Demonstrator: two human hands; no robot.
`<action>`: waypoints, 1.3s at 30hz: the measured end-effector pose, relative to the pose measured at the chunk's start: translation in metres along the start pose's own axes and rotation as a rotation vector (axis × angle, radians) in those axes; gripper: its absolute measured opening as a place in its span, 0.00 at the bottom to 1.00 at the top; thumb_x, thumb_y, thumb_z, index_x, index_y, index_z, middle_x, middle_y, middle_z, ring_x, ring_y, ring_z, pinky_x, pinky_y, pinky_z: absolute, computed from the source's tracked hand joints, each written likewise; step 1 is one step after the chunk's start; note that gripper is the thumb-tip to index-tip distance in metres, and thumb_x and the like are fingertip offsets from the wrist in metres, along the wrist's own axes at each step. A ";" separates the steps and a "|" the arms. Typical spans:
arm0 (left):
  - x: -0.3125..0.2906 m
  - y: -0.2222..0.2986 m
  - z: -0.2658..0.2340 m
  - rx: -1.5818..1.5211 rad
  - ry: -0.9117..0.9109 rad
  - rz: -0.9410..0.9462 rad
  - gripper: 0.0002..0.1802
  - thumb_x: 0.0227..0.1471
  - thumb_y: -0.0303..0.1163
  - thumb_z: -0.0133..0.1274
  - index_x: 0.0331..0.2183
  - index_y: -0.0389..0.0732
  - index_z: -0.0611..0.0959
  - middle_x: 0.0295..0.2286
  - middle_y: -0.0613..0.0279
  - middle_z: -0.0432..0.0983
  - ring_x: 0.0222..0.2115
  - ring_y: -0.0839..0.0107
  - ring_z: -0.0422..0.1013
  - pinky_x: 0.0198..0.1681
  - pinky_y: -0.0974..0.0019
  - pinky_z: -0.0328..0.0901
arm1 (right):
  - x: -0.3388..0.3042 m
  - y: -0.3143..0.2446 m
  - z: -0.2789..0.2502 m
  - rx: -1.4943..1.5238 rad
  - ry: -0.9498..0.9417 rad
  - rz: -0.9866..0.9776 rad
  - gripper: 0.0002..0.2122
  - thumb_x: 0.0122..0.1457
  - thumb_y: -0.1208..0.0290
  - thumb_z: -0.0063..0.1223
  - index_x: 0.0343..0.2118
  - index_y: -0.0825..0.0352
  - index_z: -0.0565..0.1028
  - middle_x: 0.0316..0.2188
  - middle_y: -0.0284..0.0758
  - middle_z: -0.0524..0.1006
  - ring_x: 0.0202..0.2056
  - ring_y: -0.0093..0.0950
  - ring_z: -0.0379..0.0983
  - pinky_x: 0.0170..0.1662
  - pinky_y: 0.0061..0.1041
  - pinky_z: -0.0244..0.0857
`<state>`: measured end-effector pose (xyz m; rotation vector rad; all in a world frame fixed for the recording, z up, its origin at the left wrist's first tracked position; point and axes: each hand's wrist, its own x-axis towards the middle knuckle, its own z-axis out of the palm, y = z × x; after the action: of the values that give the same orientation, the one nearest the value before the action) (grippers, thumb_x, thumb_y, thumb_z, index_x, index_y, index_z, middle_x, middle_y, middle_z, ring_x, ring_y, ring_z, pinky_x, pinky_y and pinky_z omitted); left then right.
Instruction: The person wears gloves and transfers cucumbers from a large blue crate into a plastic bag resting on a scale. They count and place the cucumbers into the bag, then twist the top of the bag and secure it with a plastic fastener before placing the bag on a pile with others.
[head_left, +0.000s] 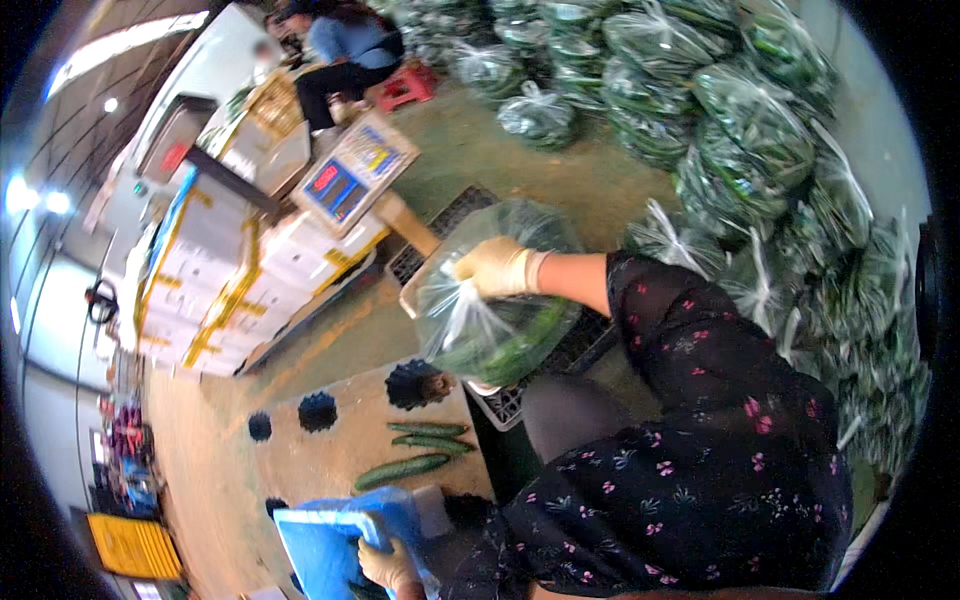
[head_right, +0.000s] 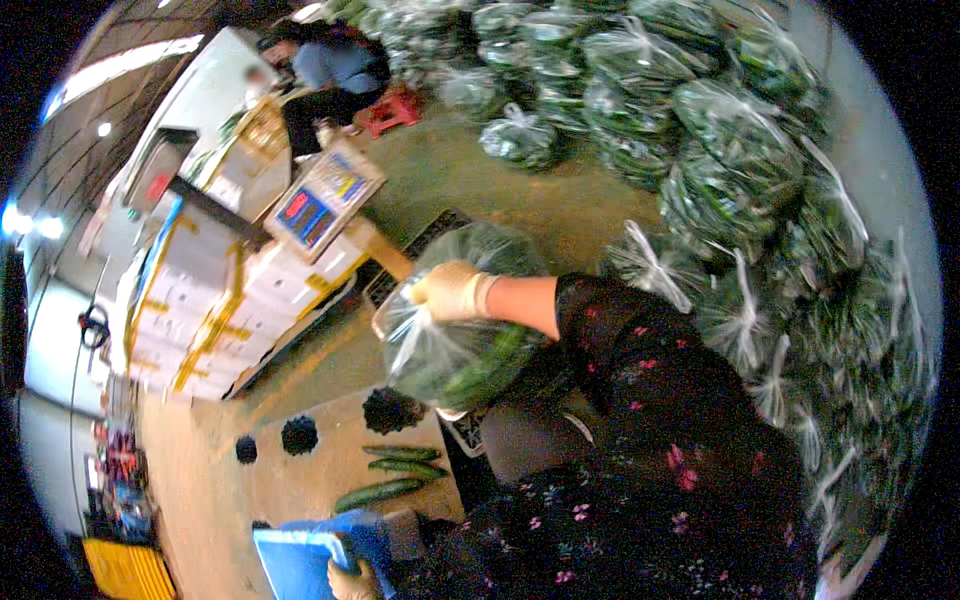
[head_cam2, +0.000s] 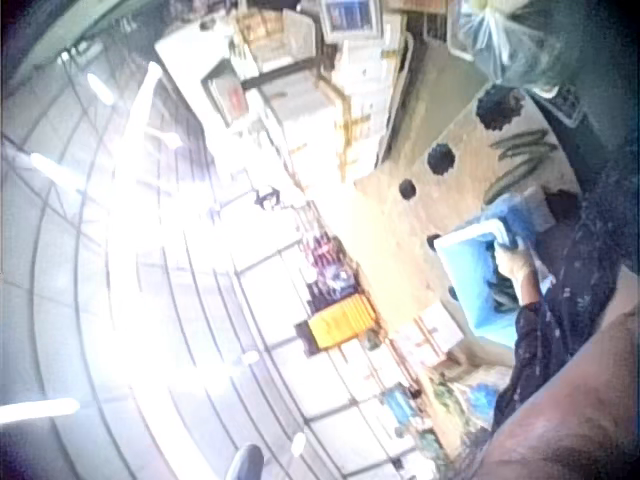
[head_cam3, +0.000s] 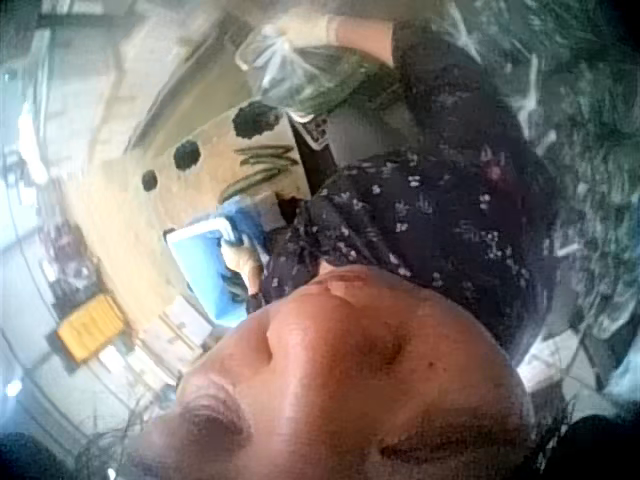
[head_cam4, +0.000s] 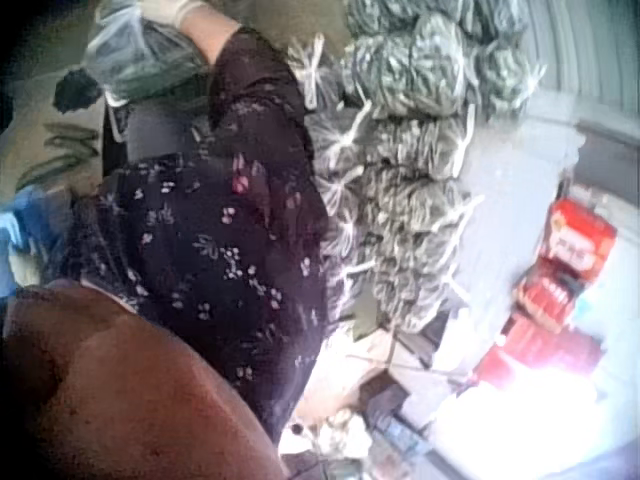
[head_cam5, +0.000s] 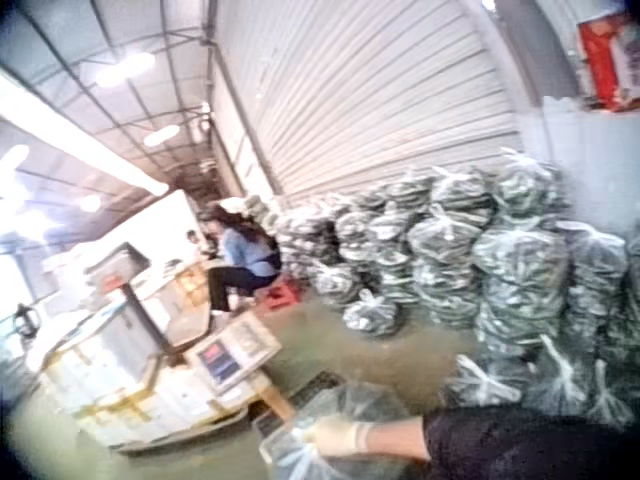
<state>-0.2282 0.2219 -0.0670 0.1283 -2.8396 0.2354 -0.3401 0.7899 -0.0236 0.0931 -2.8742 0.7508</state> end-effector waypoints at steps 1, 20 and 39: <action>0.004 0.012 -0.009 0.027 -0.086 -0.045 0.35 0.32 0.42 0.60 0.43 0.36 0.71 0.33 0.49 0.72 0.35 0.48 0.69 0.38 0.52 0.65 | -0.008 -0.002 -0.001 0.053 0.032 0.037 0.08 0.47 0.64 0.49 0.29 0.58 0.75 0.28 0.40 0.77 0.32 0.40 0.74 0.35 0.37 0.66; 0.012 0.007 -0.028 0.007 -0.227 -0.049 0.33 0.35 0.51 0.57 0.40 0.38 0.76 0.34 0.45 0.75 0.37 0.51 0.72 0.41 0.54 0.65 | -0.174 0.020 -0.098 0.750 0.481 0.449 0.16 0.47 0.72 0.60 0.39 0.71 0.74 0.35 0.33 0.77 0.39 0.21 0.71 0.45 0.20 0.64; 0.025 0.041 -0.075 -0.333 -0.553 0.115 0.22 0.47 0.42 0.50 0.36 0.31 0.75 0.32 0.44 0.76 0.35 0.53 0.73 0.38 0.57 0.66 | -0.175 0.252 -0.138 0.296 0.817 0.824 0.17 0.41 0.58 0.60 0.27 0.67 0.74 0.25 0.44 0.76 0.27 0.37 0.73 0.33 0.31 0.64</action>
<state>-0.2359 0.2734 0.0053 -0.0507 -3.3849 -0.3013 -0.1733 1.0797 -0.0574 -1.1274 -1.9293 1.0078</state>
